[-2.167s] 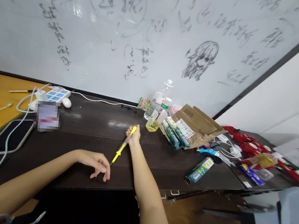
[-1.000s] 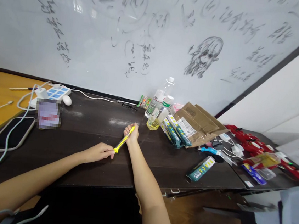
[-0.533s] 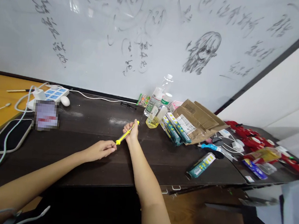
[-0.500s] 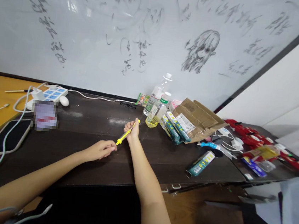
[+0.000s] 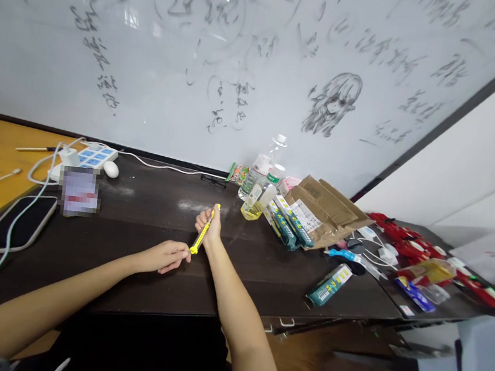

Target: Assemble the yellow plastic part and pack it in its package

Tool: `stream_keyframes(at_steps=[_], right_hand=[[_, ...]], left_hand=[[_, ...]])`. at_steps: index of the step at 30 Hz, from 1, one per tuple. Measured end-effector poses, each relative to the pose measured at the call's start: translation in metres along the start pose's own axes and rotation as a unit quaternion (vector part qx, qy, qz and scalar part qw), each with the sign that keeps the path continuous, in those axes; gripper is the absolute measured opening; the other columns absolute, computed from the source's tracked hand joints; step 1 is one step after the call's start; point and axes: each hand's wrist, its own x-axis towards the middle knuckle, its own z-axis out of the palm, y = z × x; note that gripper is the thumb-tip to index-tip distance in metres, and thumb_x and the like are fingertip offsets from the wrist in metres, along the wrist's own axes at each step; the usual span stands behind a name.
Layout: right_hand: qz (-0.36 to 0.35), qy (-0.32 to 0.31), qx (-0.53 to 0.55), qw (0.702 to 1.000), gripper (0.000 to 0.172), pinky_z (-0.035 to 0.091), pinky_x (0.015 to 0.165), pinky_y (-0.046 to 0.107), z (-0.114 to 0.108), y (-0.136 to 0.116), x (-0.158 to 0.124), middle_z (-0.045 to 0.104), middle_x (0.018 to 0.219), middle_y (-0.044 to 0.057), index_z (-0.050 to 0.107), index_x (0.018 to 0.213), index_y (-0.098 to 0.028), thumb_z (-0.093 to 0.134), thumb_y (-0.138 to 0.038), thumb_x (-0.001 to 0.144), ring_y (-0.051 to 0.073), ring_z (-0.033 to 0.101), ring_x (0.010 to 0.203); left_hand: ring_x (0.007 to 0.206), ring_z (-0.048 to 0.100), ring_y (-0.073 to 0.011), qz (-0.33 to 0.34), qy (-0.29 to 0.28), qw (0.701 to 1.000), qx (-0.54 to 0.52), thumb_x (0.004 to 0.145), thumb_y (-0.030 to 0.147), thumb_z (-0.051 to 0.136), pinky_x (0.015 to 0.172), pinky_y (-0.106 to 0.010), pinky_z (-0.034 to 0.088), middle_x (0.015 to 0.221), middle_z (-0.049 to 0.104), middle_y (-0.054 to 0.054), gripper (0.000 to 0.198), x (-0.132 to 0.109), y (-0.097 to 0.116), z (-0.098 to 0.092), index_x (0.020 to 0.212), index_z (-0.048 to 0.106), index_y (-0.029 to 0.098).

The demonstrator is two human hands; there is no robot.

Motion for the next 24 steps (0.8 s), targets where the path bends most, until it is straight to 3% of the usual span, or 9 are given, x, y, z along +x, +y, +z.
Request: stream_keyframes(at_steps=[5, 10, 13, 18, 21, 24], right_hand=[[-0.061, 0.019, -0.002, 0.998, 0.054, 0.017, 0.032, 0.016, -0.013, -0.024, 0.006, 0.021, 0.041, -0.009, 0.024, 0.053, -0.020, 0.032, -0.062, 0.086, 0.006, 0.019, 0.035], [-0.137, 0.061, -0.027, 0.988, 0.054, 0.019, 0.032, 0.016, -0.029, -0.044, 0.009, 0.020, 0.041, -0.010, 0.022, 0.054, -0.020, 0.040, -0.062, 0.084, 0.006, 0.018, 0.035], [-0.088, 0.048, -0.013, 0.995, 0.054, 0.017, 0.031, 0.016, -0.023, -0.028, 0.008, 0.021, 0.040, -0.009, 0.023, 0.054, -0.020, 0.038, -0.063, 0.084, 0.006, 0.018, 0.034], [0.073, -0.055, -0.038, 0.995, 0.053, 0.014, 0.030, 0.016, -0.004, 0.009, 0.002, 0.026, 0.039, -0.008, 0.028, 0.054, -0.021, 0.037, -0.064, 0.084, 0.006, 0.020, 0.033], [0.088, -0.084, -0.046, 0.992, 0.053, 0.013, 0.031, 0.016, -0.001, 0.012, 0.001, 0.026, 0.038, -0.008, 0.029, 0.055, -0.021, 0.036, -0.065, 0.083, 0.006, 0.020, 0.032], [0.054, -0.072, -0.035, 0.995, 0.053, 0.014, 0.031, 0.016, -0.006, 0.003, 0.004, 0.027, 0.038, -0.008, 0.032, 0.056, -0.021, 0.032, -0.065, 0.084, 0.006, 0.020, 0.032]], left_hand=[[0.031, 0.035, -0.0041, 0.002, -0.025, 1.000, -0.006, 0.089, 0.042, 0.039, 0.035, -0.014, 0.027, 0.047, 0.044, 0.008, 0.030, -0.002, 0.003, 0.002, 0.089, 0.052, 0.014], [0.031, 0.035, -0.0039, -0.004, -0.051, 0.999, 0.010, 0.090, 0.040, 0.038, 0.036, -0.014, 0.027, 0.046, 0.045, 0.008, 0.030, -0.003, 0.008, 0.003, 0.087, 0.052, 0.014], [0.031, 0.035, -0.0040, 0.001, -0.029, 0.999, 0.027, 0.090, 0.038, 0.037, 0.037, -0.015, 0.028, 0.046, 0.044, 0.008, 0.028, -0.003, 0.006, 0.003, 0.087, 0.052, 0.014], [0.034, 0.037, -0.0039, 0.006, -0.028, 0.999, 0.043, 0.090, 0.040, 0.038, 0.040, -0.015, 0.031, 0.047, 0.045, 0.007, 0.032, -0.003, 0.001, -0.001, 0.086, 0.056, 0.013], [0.036, 0.040, -0.0051, -0.016, -0.053, 0.997, 0.051, 0.089, 0.044, 0.039, 0.039, -0.016, 0.032, 0.050, 0.048, 0.006, 0.036, -0.005, 0.002, -0.002, 0.089, 0.058, 0.014], [0.038, 0.042, -0.0055, -0.029, -0.083, 0.994, 0.059, 0.089, 0.049, 0.039, 0.040, -0.016, 0.034, 0.050, 0.048, 0.005, 0.040, -0.007, 0.005, -0.003, 0.092, 0.059, 0.014]])
